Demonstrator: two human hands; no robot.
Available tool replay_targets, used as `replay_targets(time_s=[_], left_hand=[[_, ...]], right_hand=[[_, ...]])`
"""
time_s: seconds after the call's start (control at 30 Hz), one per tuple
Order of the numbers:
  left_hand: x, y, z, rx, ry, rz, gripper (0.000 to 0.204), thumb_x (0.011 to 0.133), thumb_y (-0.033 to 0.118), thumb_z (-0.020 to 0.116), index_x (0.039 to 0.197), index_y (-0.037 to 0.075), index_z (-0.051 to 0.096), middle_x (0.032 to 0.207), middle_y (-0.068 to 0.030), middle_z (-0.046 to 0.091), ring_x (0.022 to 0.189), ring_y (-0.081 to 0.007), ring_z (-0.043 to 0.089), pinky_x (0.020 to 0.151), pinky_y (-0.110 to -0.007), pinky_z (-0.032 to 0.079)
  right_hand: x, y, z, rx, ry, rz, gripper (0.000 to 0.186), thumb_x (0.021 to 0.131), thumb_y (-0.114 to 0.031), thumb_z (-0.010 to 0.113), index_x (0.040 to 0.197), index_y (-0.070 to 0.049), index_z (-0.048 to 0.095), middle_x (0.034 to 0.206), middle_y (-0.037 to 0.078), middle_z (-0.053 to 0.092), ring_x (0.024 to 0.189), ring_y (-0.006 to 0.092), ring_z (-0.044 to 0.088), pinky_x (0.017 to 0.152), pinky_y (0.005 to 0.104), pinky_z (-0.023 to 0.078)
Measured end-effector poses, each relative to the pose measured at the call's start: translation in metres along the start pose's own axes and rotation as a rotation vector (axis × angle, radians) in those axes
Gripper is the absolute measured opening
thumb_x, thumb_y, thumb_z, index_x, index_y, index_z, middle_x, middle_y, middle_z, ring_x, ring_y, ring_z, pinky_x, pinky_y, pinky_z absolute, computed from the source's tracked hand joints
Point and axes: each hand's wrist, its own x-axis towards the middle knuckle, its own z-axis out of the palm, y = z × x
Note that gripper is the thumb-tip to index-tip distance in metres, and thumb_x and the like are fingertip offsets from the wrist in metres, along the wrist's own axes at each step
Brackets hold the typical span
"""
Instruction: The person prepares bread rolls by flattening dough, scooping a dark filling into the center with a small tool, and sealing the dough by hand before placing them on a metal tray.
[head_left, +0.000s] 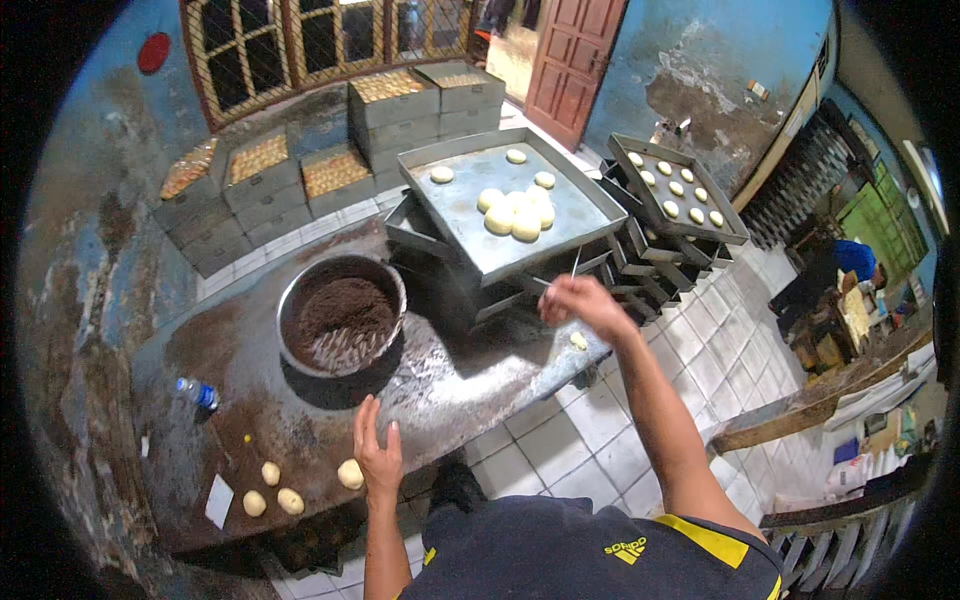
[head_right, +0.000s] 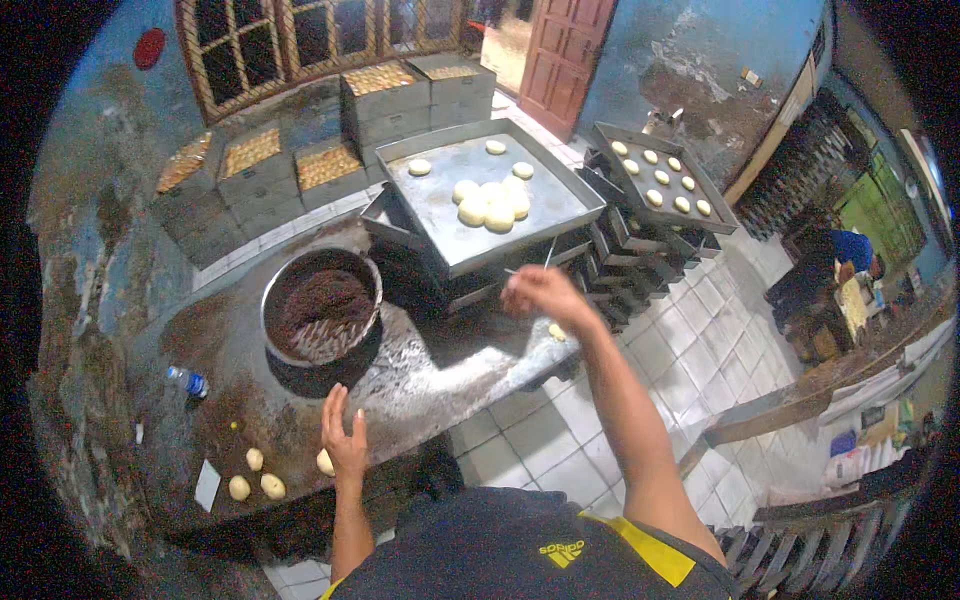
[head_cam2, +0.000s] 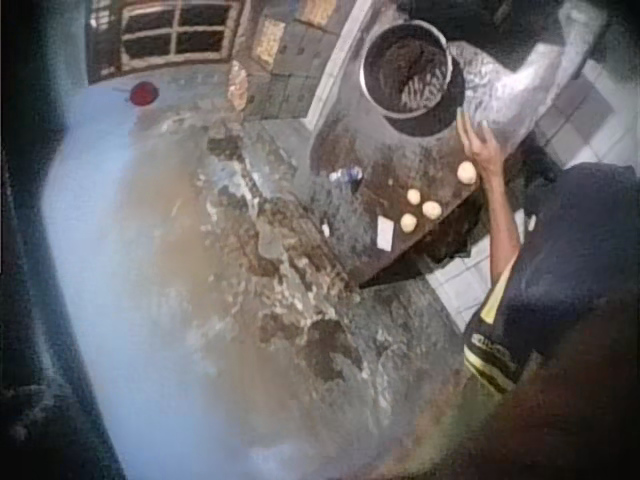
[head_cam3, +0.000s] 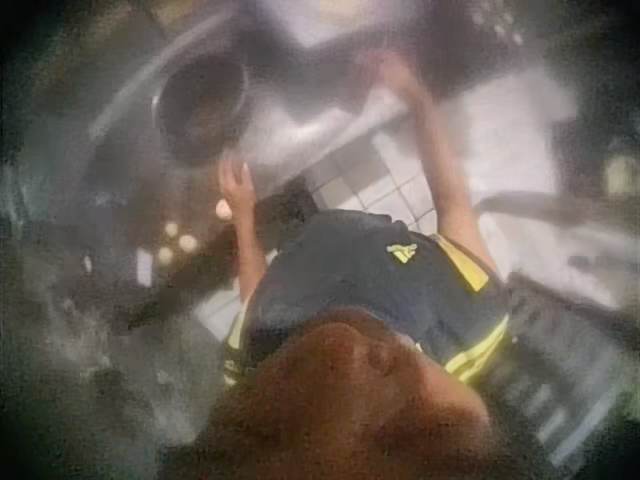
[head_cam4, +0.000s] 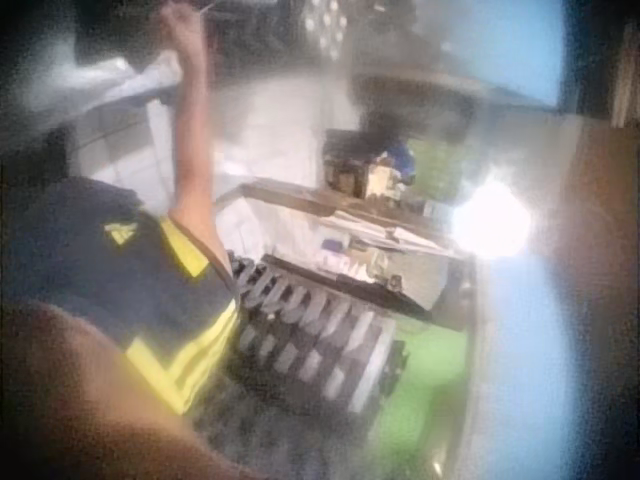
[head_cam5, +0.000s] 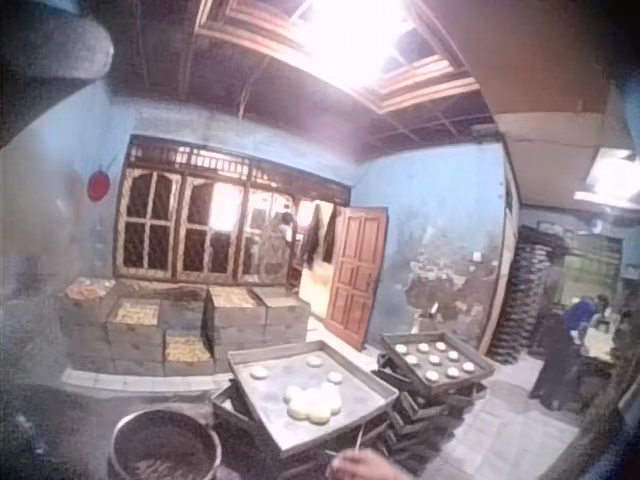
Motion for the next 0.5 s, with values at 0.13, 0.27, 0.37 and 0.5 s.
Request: replay_targets(time_s=[0.13, 0.27, 0.37, 0.5], left_hand=[[0.076, 0.009, 0.032, -0.094, -0.142, 0.032, 0.047, 0.091, 0.005, 0.064, 0.137, 0.001, 0.057, 0.143, -0.0189, 0.054, 0.132, -0.0373, 0.052, 0.109, -0.045, 0.043], [0.125, 0.007, 0.057, -0.141, -0.145, 0.078, 0.048, 0.089, 0.003, 0.064, 0.137, 0.003, 0.058, 0.142, -0.0185, 0.056, 0.13, -0.0372, 0.054, 0.111, -0.044, 0.042], [0.151, 0.022, 0.085, -0.187, -0.153, 0.092, 0.046, 0.089, 0.002, 0.066, 0.134, 0.001, 0.06, 0.139, -0.0208, 0.058, 0.13, -0.0373, 0.055, 0.11, -0.046, 0.043], [0.168, 0.068, 0.112, -0.355, -0.225, 0.023, 0.039, 0.094, 0.0, 0.061, 0.133, -0.001, 0.061, 0.135, -0.0206, 0.06, 0.128, -0.0292, 0.058, 0.103, -0.039, 0.049]], right_hand=[[0.111, 0.021, -0.1, -0.149, 0.386, -0.014, 0.025, 0.102, -0.021, 0.057, 0.096, 0.0, 0.067, 0.089, 0.009, 0.069, 0.079, 0.0142, 0.066, 0.071, 0.0288, 0.052], [0.204, 0.045, -0.12, -0.757, 0.595, 0.256, 0.042, 0.098, -0.036, 0.062, 0.094, 0.005, 0.072, 0.09, 0.013, 0.073, 0.082, 0.0208, 0.07, 0.073, 0.0358, 0.053], [0.231, 0.079, -0.128, -0.591, 0.554, 0.261, 0.04, 0.091, -0.035, 0.072, 0.099, 0.004, 0.075, 0.085, 0.01, 0.074, 0.074, 0.0193, 0.067, 0.069, 0.0362, 0.053], [0.208, 0.059, -0.163, -0.356, 0.649, 0.157, 0.034, 0.085, -0.028, 0.076, 0.102, 0.001, 0.077, 0.083, 0.011, 0.075, 0.071, 0.0178, 0.069, 0.067, 0.0342, 0.055]])
